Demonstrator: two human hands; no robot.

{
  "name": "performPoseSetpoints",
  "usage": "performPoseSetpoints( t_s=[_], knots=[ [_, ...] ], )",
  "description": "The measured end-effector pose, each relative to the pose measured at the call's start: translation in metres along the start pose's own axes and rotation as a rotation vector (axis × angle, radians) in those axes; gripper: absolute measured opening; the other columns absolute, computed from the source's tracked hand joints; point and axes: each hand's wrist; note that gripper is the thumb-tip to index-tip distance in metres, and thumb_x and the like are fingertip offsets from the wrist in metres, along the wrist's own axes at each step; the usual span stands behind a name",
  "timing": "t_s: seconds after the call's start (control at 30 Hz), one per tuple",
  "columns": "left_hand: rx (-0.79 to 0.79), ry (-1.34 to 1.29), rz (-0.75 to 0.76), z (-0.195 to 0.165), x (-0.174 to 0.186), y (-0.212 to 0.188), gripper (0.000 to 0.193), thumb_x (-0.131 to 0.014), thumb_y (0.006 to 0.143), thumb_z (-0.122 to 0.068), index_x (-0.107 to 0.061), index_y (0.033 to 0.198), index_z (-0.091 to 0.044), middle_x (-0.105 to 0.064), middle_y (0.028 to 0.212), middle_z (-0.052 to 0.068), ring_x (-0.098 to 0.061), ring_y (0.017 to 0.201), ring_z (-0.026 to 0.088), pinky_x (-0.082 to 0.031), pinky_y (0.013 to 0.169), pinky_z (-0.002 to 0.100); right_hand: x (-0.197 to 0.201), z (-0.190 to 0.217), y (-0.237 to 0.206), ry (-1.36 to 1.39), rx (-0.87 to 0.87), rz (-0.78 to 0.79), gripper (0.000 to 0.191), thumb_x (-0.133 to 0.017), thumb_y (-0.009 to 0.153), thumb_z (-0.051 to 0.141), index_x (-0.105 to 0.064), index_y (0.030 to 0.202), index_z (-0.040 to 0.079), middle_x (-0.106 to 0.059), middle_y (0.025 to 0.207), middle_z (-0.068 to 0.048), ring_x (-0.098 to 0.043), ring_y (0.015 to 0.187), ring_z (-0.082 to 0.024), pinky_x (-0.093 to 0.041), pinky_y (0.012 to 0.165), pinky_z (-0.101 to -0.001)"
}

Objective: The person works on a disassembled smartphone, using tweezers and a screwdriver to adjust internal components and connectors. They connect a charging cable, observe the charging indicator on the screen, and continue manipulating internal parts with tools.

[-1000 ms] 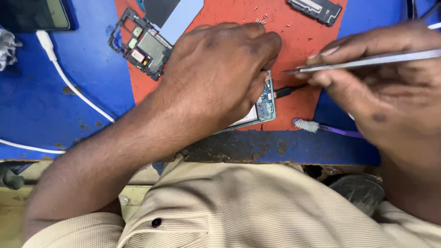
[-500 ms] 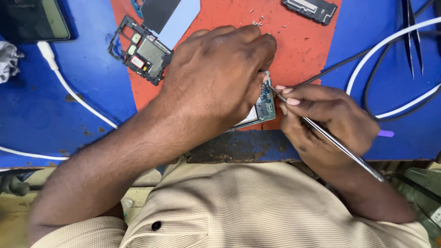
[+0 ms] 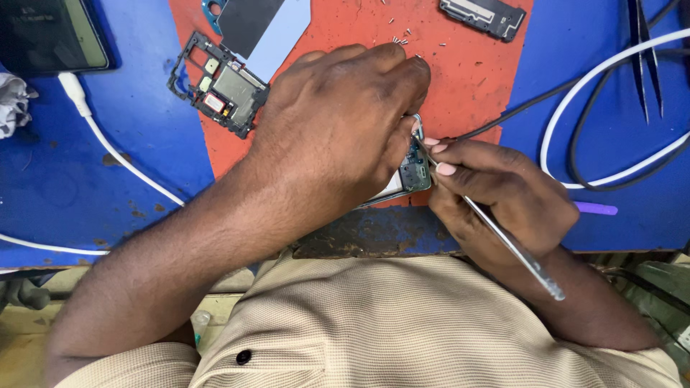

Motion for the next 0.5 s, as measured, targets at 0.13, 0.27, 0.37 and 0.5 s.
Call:
performPoseSetpoints(
  t_s=[0.13, 0.27, 0.37, 0.5],
  knots=[
    [0.007, -0.007, 0.011, -0.0003, 0.0010, 0.0007, 0.017, -0.070, 0.090, -0.014, -0.064, 0.103, -0.005, -0.065, 0.097, 0.010, -0.066, 0.095, 0.031, -0.050, 0.081, 0.050, -0.0062, -0.0048, -0.0032, -0.029, 0.076, -0.039, 0.016, -0.081, 0.092, -0.011, -0.068, 0.099, -0.006, -0.071, 0.112, -0.019, -0.077, 0.107, -0.028, -0.066, 0.091, -0.0340],
    [-0.001, -0.012, 0.001, -0.0010, 0.0019, 0.0002, 0.020, -0.072, 0.090, -0.017, -0.064, 0.104, -0.005, -0.065, 0.098, 0.009, -0.066, 0.095, 0.030, -0.049, 0.080, 0.050, -0.0066, -0.0083, -0.0026, -0.056, 0.185, -0.026, 0.016, -0.082, 0.085, -0.010, -0.068, 0.092, -0.007, -0.070, 0.103, -0.021, -0.076, 0.097, -0.032, -0.066, 0.086, -0.0376],
    [-0.010, -0.009, -0.005, -0.0010, 0.0021, -0.0001, 0.021, -0.072, 0.090, -0.017, -0.064, 0.105, -0.005, -0.065, 0.098, 0.009, -0.066, 0.095, 0.030, -0.049, 0.081, 0.050, -0.0063, -0.0078, -0.0016, -0.109, 0.224, -0.030, 0.017, -0.084, 0.089, -0.010, -0.069, 0.095, -0.005, -0.071, 0.106, -0.020, -0.076, 0.100, -0.032, -0.067, 0.085, -0.0366],
    [-0.007, 0.010, 0.007, -0.0006, 0.0019, 0.0005, 0.020, -0.072, 0.090, -0.017, -0.064, 0.105, -0.005, -0.065, 0.098, 0.009, -0.066, 0.095, 0.030, -0.049, 0.080, 0.050, -0.0025, -0.0066, -0.0016, -0.149, 0.242, 0.029, 0.018, -0.086, 0.091, -0.006, -0.071, 0.100, -0.004, -0.070, 0.111, -0.020, -0.076, 0.102, -0.032, -0.067, 0.085, -0.0362]
  ],
)
Point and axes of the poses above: each hand's wrist, its own y-axis towards the middle knuckle, its own x-axis out of the back of the hand, z = x × y
